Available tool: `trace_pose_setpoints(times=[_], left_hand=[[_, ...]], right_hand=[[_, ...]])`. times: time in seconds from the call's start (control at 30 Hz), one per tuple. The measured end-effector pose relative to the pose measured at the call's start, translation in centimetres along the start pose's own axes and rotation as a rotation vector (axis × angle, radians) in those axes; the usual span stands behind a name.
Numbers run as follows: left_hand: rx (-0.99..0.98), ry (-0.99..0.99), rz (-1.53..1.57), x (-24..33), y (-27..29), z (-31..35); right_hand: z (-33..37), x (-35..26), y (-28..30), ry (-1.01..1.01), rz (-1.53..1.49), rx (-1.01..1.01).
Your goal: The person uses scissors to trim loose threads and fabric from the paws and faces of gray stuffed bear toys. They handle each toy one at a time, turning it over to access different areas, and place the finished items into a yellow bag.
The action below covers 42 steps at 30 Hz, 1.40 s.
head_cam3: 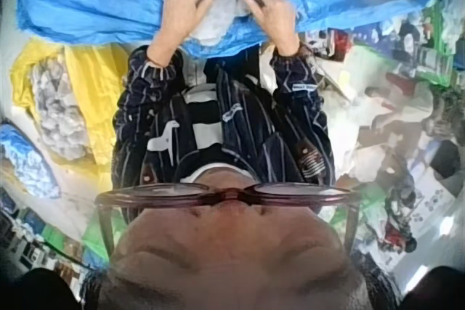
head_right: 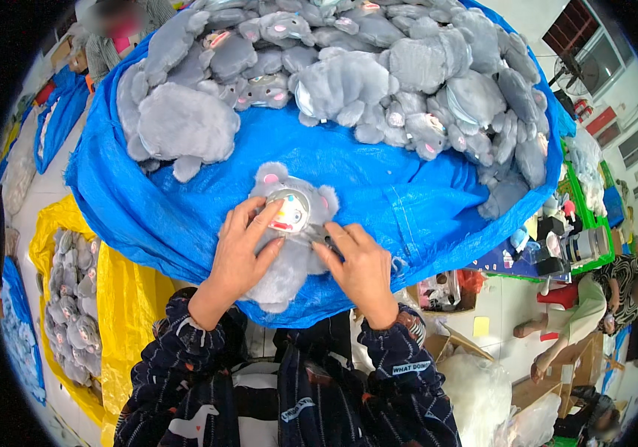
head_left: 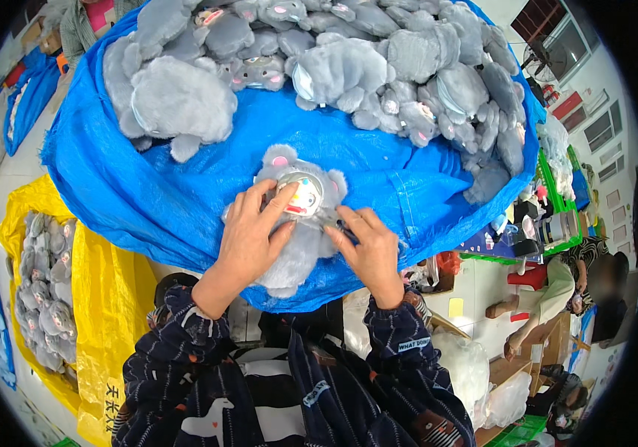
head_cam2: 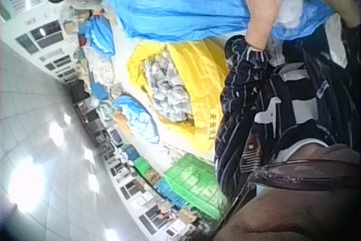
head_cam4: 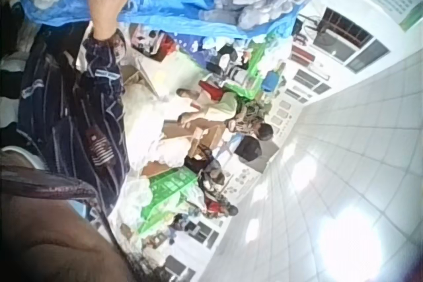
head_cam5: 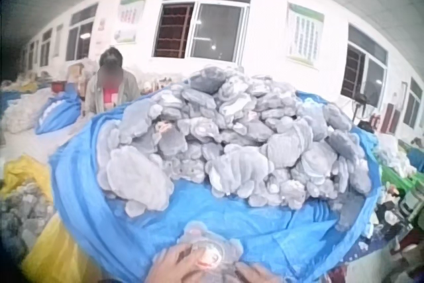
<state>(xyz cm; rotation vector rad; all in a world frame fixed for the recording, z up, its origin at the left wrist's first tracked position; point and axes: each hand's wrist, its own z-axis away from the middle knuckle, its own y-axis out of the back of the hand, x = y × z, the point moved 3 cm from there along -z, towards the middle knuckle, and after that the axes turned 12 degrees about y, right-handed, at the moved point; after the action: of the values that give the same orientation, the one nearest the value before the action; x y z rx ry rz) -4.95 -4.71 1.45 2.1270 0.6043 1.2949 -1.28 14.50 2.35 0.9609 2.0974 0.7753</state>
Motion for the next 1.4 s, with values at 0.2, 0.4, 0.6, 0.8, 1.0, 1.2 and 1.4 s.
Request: trace_pose_setpoints(times=[0.2, 0.4, 0.6, 0.8, 1.0, 1.2, 1.4], left_hand=[[0.045, 0.063, 0.038, -0.5, -0.2, 0.4], [0.141, -0.03, -0.002, -0.6, -1.0, 1.5], [0.23, -0.134, -0.082, -0.2, -1.2, 2.4], [0.234, -0.147, -0.055, 0.2, -1.2, 2.5], [0.221, -0.139, -0.048, 0.3, -1.1, 2.6], [0.216, -0.158, -0.048, -0.1, -1.3, 2.8], [0.22, -0.172, -0.053, -0.1, -1.3, 2.8]], right_hand=[[-0.2, 1.7, 0.1, -0.174, -0.213, 0.083], [0.4, 1.5, 0.2, -0.06, -0.05, 0.047], [-2.6, 1.6, 2.5, -0.092, -0.182, 0.118], [-6.2, -0.4, 2.4, -0.009, -0.214, -0.111], [-8.3, 0.0, 2.0, 0.057, -0.041, -0.347], [-8.8, 0.9, 2.6, -0.02, 0.003, -0.281], [-7.6, 1.3, 1.8, 0.059, -0.14, -0.303]])
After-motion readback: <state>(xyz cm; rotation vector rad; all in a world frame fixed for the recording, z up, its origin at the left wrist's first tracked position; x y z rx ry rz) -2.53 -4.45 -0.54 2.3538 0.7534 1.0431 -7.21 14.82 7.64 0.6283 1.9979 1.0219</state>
